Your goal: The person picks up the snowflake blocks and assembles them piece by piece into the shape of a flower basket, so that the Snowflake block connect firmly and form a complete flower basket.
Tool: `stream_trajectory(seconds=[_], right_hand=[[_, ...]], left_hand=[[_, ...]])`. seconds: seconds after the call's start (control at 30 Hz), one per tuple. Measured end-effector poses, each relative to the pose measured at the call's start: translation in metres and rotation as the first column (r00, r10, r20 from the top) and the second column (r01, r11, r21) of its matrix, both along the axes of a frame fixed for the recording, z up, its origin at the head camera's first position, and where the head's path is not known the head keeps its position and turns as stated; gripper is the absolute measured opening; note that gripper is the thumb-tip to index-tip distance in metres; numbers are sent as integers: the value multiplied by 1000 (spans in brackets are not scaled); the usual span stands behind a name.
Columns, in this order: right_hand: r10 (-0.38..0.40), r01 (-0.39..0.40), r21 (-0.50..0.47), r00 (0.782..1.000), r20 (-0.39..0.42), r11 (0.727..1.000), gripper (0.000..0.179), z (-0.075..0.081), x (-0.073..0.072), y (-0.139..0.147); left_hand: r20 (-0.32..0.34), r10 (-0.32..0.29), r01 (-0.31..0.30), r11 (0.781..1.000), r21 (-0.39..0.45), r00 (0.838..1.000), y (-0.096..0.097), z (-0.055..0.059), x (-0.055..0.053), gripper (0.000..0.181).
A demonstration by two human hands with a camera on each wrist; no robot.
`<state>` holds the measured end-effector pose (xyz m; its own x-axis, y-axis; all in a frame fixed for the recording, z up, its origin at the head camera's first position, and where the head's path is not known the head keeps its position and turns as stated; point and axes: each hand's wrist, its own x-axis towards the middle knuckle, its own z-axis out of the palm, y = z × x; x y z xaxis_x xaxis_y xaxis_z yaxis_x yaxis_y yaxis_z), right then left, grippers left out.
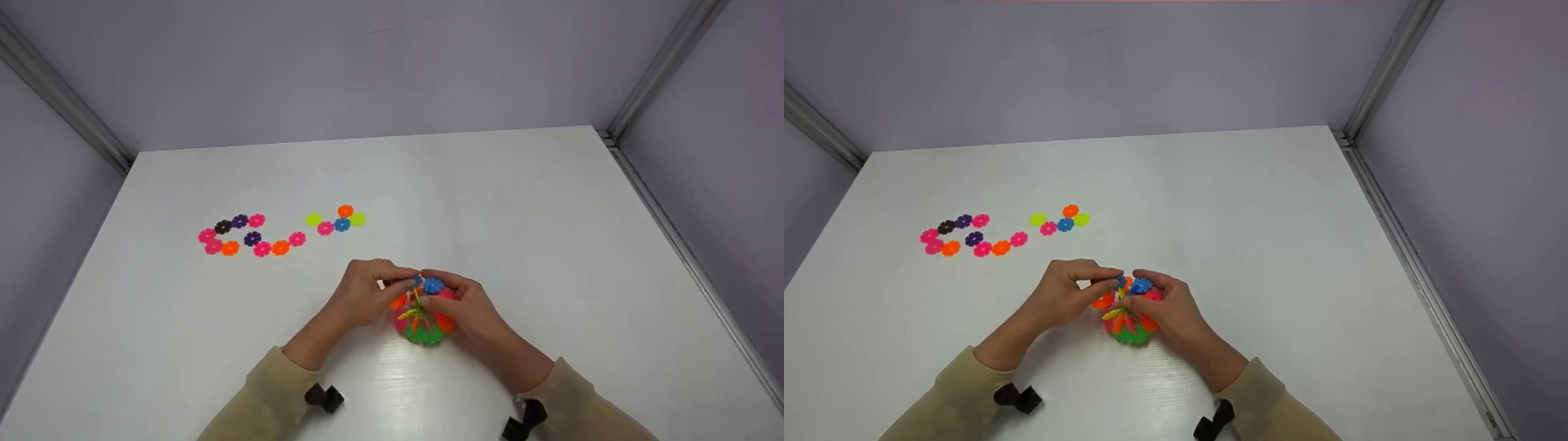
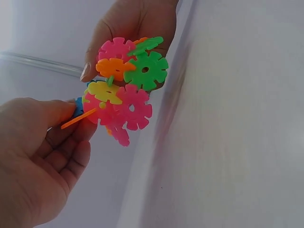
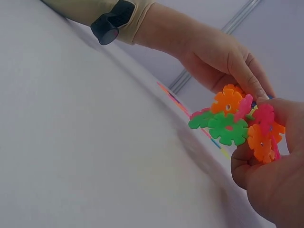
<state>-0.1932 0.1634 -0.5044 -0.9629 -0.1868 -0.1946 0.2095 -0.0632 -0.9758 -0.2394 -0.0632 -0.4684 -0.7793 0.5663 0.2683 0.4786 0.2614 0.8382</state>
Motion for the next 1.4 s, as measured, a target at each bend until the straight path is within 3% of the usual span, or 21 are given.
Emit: stream_trajectory(seconds=[0.23,0.43,0.67,0.77,1.03,1.1,1.2,1.4], right_hand=[[-5,5,37,1000,-9,999,58,0,1,0],[0,0,41,1000,1,999,62,0,-1,3],[0,7,-168,999,42,986,81,2,-2,5],[-20,33,-205,998,64,978,84,1,-2,3],[-40,56,-201,996,85,978,79,2,-3,0],[-44,64,-207,994,97,976,76,1,-3,0],[-56,79,-206,992,117,975,76,0,-3,0],[-54,81,-221,990,128,972,80,-1,-2,1]], left_hand=[[34,-13,14,999,-42,999,0,0,1,22],[29,9,-8,1000,-14,1000,1,-2,-1,24],[25,138,-140,988,58,990,1,-5,-3,23],[49,178,-181,981,74,983,1,-5,-2,24],[42,165,-166,985,35,985,-5,1,-4,29],[37,175,-177,983,43,984,-12,4,-9,29],[23,245,-246,968,47,969,-27,8,-24,28],[45,376,-377,926,-1,925,-59,7,-74,28]])
